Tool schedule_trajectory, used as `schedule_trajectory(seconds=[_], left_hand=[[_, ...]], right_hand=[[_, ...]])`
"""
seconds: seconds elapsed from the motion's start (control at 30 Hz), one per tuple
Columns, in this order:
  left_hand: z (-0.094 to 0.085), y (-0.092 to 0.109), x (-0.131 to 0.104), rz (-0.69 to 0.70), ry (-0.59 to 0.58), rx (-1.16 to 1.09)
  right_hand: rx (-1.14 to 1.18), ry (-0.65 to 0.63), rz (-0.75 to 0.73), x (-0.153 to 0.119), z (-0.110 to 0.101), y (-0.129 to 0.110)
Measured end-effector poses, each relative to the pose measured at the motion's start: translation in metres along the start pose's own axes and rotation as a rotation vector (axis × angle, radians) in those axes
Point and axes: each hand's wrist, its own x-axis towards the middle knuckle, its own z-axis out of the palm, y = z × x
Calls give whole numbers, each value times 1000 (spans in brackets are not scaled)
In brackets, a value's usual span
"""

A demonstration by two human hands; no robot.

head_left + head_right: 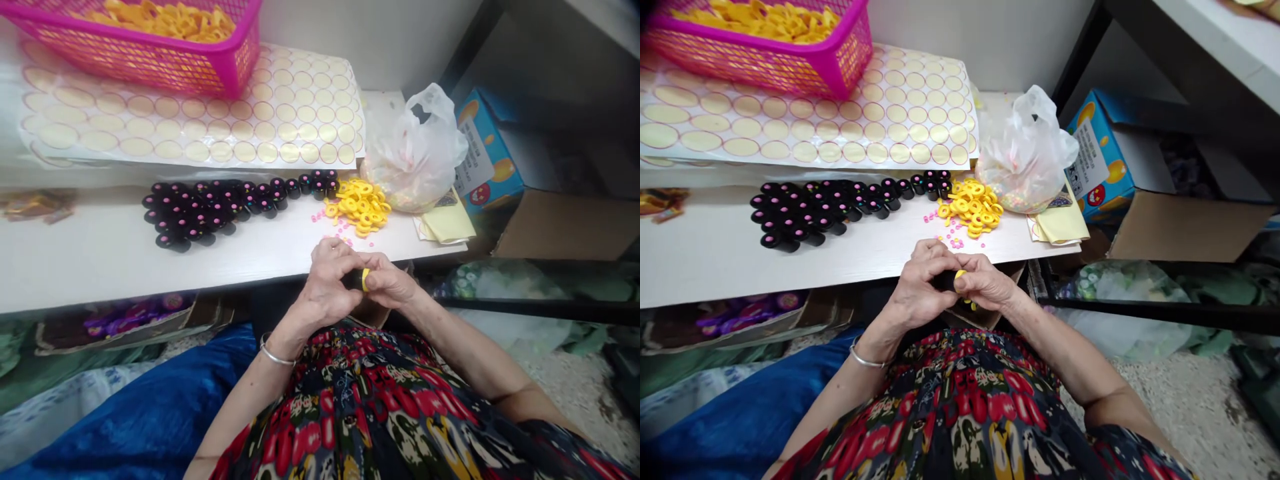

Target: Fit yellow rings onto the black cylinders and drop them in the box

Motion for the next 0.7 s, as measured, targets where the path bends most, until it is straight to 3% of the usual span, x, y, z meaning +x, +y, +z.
schedule_trajectory(seconds=[0.17, 0.3, 0.5, 0.7], left_hand=[[5, 1, -3, 21, -22, -41], [2, -2, -5, 6, 50, -125], [-6, -9, -8, -22, 141, -137], [-4, -14, -15, 37, 121, -169]], right_hand=[[31, 78, -72, 0, 0, 7], [-50, 69, -6, -1, 0, 5], [-387, 238, -291, -7, 9, 3], [-512, 215, -280, -12, 19, -1]])
